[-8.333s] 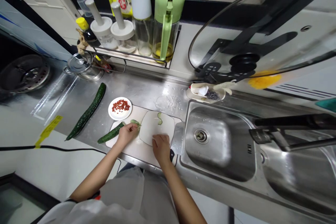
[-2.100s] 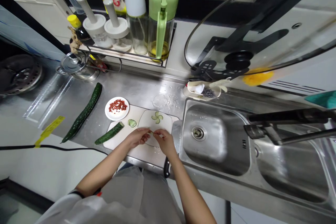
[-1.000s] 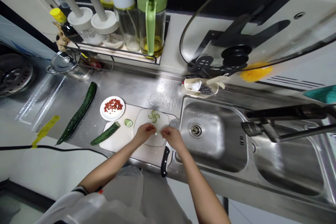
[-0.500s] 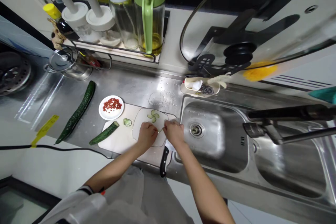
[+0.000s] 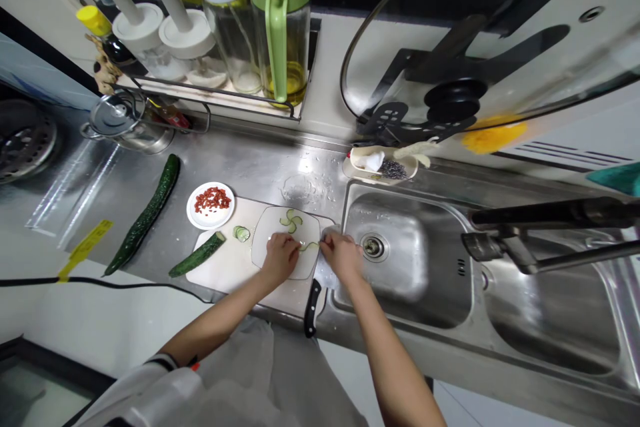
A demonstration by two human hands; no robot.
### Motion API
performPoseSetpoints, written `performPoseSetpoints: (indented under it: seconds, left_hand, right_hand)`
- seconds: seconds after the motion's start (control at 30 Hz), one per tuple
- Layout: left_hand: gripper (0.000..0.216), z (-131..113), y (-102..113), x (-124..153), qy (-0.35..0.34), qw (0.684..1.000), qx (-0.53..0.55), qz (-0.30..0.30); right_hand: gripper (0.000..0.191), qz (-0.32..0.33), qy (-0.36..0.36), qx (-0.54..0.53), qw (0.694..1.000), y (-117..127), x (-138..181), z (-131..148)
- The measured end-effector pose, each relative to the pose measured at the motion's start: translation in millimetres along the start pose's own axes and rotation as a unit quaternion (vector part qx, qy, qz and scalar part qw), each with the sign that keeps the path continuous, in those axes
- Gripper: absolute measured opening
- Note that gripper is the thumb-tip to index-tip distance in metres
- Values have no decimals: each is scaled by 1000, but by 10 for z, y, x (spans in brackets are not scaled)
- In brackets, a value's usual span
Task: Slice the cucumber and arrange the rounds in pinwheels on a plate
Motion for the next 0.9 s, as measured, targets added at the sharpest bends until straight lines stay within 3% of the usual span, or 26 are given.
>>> performPoseSetpoints:
  seconds: [0.1, 0.23, 0.33, 0.5, 0.9]
  left_hand:
    - [17, 9, -14, 8, -11, 1000, 1, -5]
    - [16, 5, -16, 19, -16, 1000, -2, 2]
    - [15, 0, -10, 20, -16, 1000, -10, 12]
    - [14, -5, -3, 22, -15, 1000, -21, 16]
    - [20, 8, 63, 66, -1, 999, -30, 11]
  right_hand:
    - [20, -66, 22, -16, 997, -9, 116, -38]
    - [23, -114, 114, 11, 987, -99, 362, 124]
    - [29, -108, 152, 68, 980, -210, 507, 256]
    - [32, -96, 156, 124, 975, -306, 566, 306]
    - [33, -96, 147, 115, 978, -303, 581, 309]
Point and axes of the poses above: each hand's wrist, its own x-axis away from the middle knuckle, its own y-axis out of the back of the hand, z = x × y, the point moved 3 cm from there along -x, towards the middle knuckle, and after that the axes turned 5 degrees about z, right-handed, at the moved point
